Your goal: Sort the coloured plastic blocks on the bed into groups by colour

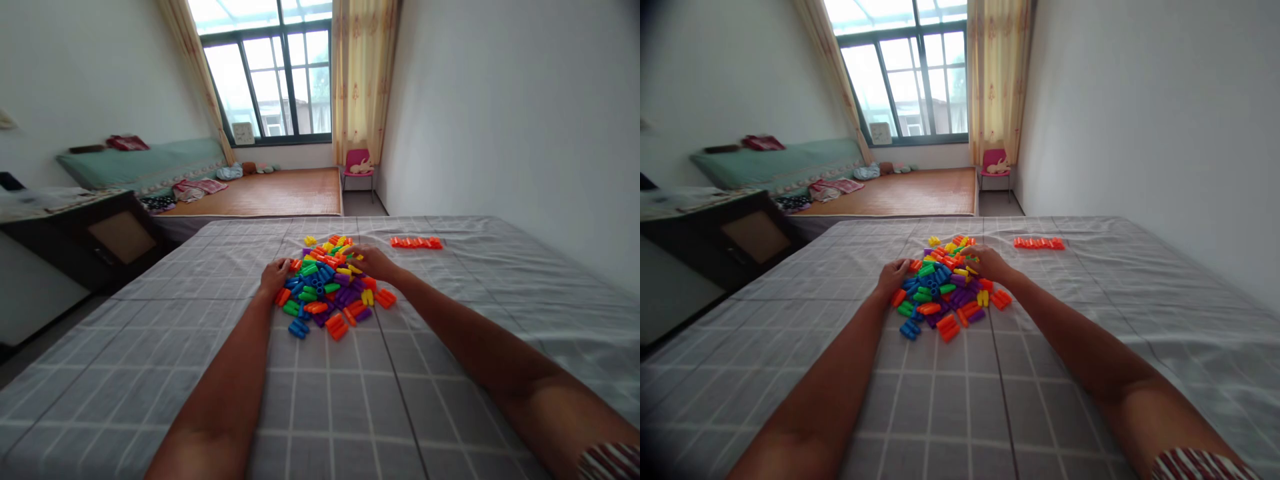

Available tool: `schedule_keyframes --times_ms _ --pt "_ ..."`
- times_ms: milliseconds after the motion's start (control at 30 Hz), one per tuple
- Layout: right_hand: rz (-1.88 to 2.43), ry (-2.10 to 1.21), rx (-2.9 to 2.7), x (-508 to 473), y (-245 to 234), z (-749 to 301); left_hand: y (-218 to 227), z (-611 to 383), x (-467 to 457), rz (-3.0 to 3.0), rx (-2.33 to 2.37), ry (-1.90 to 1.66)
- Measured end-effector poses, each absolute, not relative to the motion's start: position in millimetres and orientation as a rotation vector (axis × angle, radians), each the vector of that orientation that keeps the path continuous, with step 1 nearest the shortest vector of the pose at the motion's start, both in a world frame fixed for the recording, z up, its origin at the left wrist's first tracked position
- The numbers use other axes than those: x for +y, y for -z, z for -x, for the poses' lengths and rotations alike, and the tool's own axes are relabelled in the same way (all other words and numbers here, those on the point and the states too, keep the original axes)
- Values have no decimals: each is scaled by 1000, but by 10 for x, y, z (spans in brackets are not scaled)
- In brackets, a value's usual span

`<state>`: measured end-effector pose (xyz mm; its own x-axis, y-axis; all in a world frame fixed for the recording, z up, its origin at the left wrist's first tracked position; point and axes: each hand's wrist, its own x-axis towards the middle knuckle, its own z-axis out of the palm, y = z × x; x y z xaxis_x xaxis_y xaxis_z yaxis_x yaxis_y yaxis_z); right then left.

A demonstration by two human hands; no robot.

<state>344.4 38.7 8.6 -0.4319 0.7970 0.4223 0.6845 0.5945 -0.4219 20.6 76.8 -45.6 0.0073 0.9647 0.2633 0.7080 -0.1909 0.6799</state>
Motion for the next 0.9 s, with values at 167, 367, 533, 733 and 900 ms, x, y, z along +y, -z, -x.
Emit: schedule_keyframes --times_ms 167,367,533,733,900 --pt "1145 -257 -2405 439 -162 -3030 411 -221 724 -1948 1725 -996" --pt "1108 -408 -2314 538 -184 -3267 377 -231 687 -1934 1736 -970" --pt "1139 -654 -2098 561 -88 -3533 404 -226 735 -1911 1742 -998" --pt "1176 -933 -1855 514 98 -3590 420 -227 717 -1920 1714 -1006" --pt "1021 -1161 -1692 460 42 -3582 207 -251 666 -1917 1689 -1189"
